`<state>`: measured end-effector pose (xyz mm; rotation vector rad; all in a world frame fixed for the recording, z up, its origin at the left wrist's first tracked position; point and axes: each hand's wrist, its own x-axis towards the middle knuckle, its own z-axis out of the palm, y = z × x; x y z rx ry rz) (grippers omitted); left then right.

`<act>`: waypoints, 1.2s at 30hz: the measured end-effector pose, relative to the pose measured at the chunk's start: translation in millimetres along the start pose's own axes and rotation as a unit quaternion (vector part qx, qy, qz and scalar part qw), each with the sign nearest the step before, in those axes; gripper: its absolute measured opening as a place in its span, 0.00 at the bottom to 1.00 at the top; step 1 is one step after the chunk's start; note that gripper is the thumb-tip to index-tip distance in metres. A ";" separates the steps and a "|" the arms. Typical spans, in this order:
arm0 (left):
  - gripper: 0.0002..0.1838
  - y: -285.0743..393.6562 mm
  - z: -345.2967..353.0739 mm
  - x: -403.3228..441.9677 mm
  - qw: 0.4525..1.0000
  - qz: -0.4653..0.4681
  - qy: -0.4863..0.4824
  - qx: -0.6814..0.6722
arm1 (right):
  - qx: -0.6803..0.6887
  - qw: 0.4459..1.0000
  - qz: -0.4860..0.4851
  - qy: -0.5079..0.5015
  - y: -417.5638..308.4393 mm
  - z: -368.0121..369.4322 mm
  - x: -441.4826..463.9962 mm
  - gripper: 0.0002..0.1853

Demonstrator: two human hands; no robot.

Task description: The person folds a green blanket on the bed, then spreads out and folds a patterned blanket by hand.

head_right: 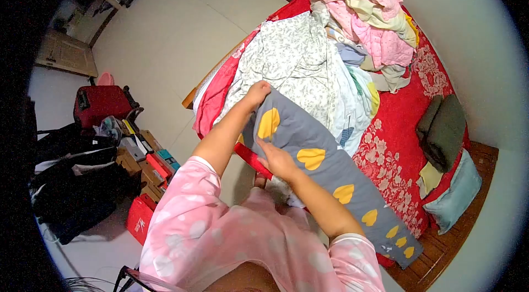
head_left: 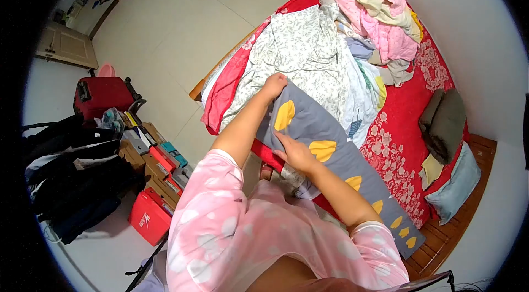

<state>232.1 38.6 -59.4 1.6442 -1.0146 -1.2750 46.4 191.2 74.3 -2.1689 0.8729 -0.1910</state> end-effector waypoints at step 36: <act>0.49 -192.8 -39.4 -83.3 0.985 -0.095 -0.053 0.134 | -0.024 0.967 0.254 -0.026 132.5 31.4 -81.5 0.22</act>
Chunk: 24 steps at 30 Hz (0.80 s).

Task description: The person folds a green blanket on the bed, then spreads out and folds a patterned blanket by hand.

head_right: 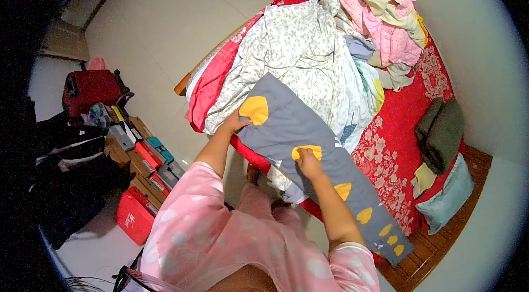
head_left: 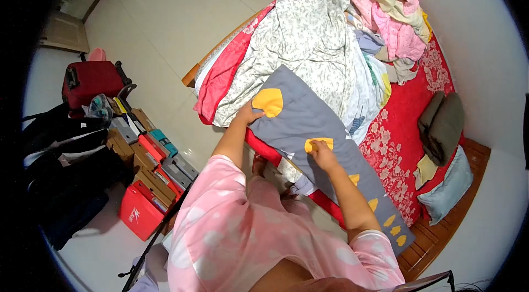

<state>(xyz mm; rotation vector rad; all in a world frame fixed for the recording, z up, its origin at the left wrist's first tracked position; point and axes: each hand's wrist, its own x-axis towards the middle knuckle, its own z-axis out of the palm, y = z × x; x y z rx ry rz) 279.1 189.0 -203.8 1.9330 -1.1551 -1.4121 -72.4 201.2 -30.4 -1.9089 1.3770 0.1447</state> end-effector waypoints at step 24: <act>0.31 235.0 145.2 -231.9 0.956 0.261 -0.131 0.002 | 0.198 0.942 0.092 0.256 -59.0 -55.5 -58.6 0.52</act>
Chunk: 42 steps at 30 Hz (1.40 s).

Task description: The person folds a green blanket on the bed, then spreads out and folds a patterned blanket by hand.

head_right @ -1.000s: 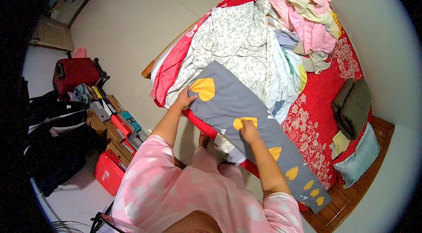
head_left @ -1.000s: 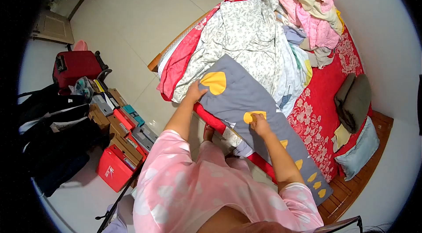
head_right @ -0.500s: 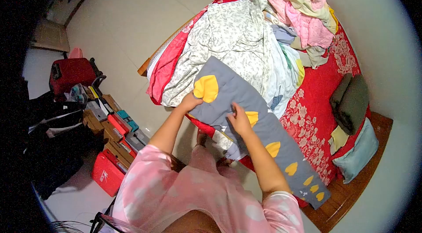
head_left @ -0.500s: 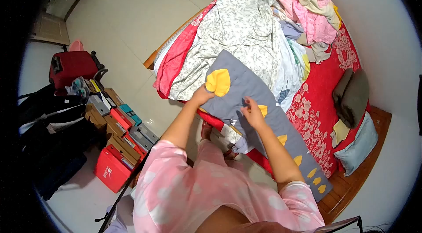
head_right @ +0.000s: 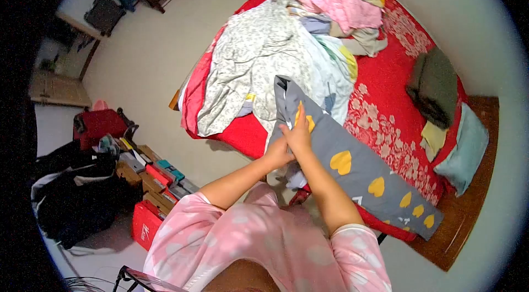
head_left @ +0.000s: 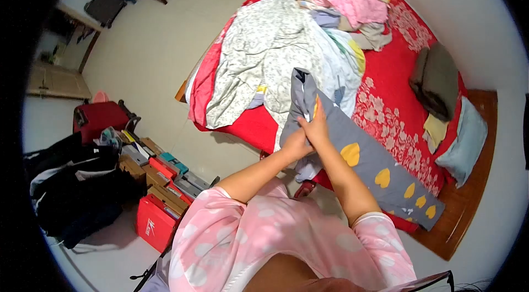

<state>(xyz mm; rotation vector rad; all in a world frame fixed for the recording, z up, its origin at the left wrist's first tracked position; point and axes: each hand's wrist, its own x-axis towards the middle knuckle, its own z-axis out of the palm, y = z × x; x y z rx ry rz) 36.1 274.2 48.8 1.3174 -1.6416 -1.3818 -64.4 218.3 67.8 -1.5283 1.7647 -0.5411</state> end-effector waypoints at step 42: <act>0.51 8.4 413.6 40.6 0.784 0.046 -0.241 0.570 | -0.170 0.936 0.308 0.026 550.4 -276.7 -233.3 0.42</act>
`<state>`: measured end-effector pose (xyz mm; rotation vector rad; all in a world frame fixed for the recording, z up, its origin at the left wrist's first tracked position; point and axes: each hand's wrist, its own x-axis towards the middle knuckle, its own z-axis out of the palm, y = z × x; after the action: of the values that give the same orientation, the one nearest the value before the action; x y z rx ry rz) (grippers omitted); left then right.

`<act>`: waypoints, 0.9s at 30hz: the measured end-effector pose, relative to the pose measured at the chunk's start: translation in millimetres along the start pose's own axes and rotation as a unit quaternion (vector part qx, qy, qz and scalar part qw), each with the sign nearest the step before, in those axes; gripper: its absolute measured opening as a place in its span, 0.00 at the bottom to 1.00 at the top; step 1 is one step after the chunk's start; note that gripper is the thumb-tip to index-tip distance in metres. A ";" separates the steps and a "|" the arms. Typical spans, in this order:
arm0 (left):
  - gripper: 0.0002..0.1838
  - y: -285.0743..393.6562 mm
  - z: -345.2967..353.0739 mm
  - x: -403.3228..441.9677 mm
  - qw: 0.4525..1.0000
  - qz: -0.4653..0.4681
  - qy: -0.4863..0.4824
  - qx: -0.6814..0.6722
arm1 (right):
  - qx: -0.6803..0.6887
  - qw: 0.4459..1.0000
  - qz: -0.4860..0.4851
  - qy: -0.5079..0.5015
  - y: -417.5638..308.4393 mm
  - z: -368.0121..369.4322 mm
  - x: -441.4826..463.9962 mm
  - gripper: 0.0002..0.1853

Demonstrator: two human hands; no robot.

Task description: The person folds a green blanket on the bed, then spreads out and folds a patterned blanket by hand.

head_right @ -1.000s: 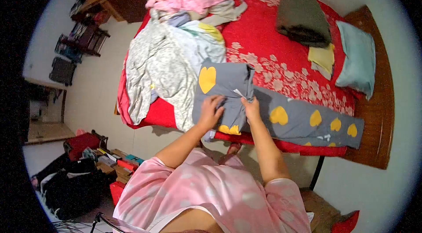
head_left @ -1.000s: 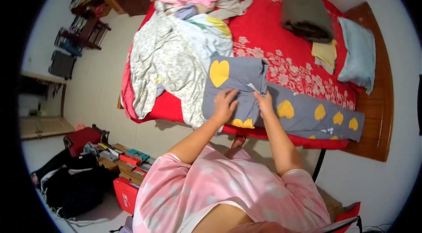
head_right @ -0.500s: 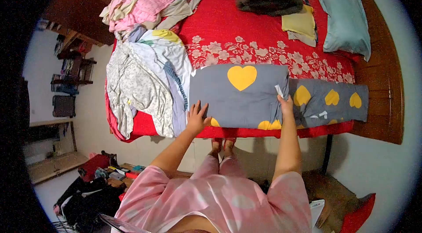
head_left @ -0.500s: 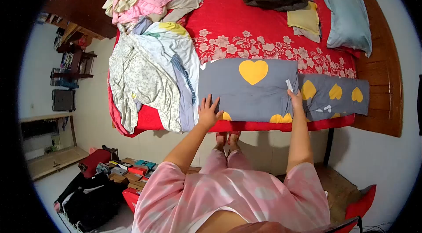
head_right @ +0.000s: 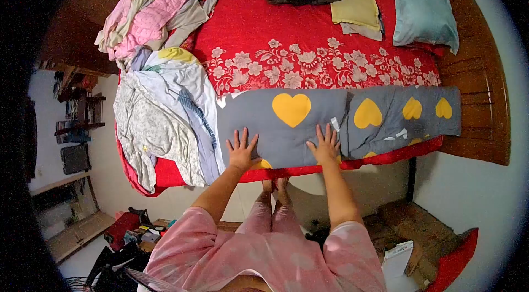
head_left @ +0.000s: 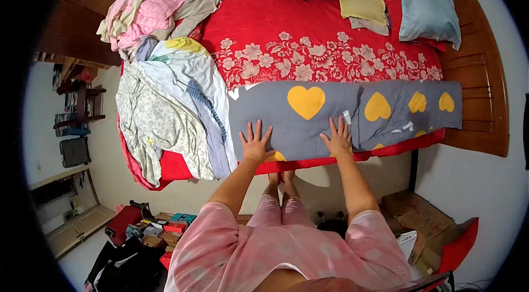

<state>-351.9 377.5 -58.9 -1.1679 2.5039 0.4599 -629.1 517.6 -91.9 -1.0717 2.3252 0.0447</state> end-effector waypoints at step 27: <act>0.20 155.6 -41.3 74.6 0.923 0.342 0.169 -0.044 | 0.416 0.852 0.213 0.237 289.7 34.0 -74.5 0.26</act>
<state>-525.0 404.9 -31.7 -0.3692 3.1997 0.5817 -779.3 774.0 -140.3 -0.1139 2.5181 -1.0660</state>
